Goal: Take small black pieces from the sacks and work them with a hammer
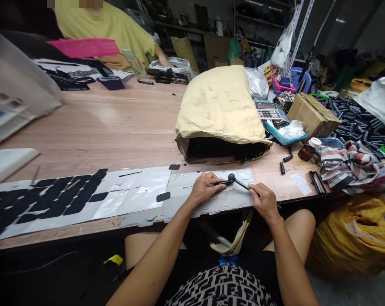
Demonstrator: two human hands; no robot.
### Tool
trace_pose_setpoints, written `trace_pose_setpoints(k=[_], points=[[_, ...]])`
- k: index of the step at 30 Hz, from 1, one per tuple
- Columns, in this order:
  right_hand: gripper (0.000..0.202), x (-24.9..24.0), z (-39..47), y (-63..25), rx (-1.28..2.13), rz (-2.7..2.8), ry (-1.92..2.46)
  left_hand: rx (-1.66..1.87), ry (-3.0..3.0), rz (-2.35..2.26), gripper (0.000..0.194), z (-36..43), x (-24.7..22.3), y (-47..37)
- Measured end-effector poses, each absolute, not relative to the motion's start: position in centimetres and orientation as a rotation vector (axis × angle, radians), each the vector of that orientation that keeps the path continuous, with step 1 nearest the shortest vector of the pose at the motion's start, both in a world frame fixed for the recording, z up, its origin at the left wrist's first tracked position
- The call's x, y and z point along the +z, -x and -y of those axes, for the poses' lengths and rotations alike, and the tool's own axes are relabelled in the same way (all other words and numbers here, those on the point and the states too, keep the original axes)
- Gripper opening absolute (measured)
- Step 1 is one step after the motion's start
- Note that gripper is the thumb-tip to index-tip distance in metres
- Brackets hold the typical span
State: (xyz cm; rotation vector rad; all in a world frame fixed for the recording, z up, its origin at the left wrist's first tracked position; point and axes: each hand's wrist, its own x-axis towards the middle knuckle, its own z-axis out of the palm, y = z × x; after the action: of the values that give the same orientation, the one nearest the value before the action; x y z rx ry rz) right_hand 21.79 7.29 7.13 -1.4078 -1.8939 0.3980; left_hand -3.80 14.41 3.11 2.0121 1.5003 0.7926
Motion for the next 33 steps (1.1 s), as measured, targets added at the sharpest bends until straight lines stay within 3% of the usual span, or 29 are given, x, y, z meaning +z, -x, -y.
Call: trace_pose_setpoints(k=[11,21,33], points=[[0.022,7.6,-7.7,-20.3,0.412,1.959,1.385,0.751,-2.038,-1.514,0.018,-14.4,3.4,3.8],[0.022,6.1,-12.1,-21.1,0.038,1.998,1.566,0.762,-2.046,-1.434,0.022,-14.1,3.6,4.2],[0.022,4.6,-12.9,-20.6,-0.08,2.092,1.553,0.774,-2.141,-1.269,0.018,-12.2,4.4,4.4]])
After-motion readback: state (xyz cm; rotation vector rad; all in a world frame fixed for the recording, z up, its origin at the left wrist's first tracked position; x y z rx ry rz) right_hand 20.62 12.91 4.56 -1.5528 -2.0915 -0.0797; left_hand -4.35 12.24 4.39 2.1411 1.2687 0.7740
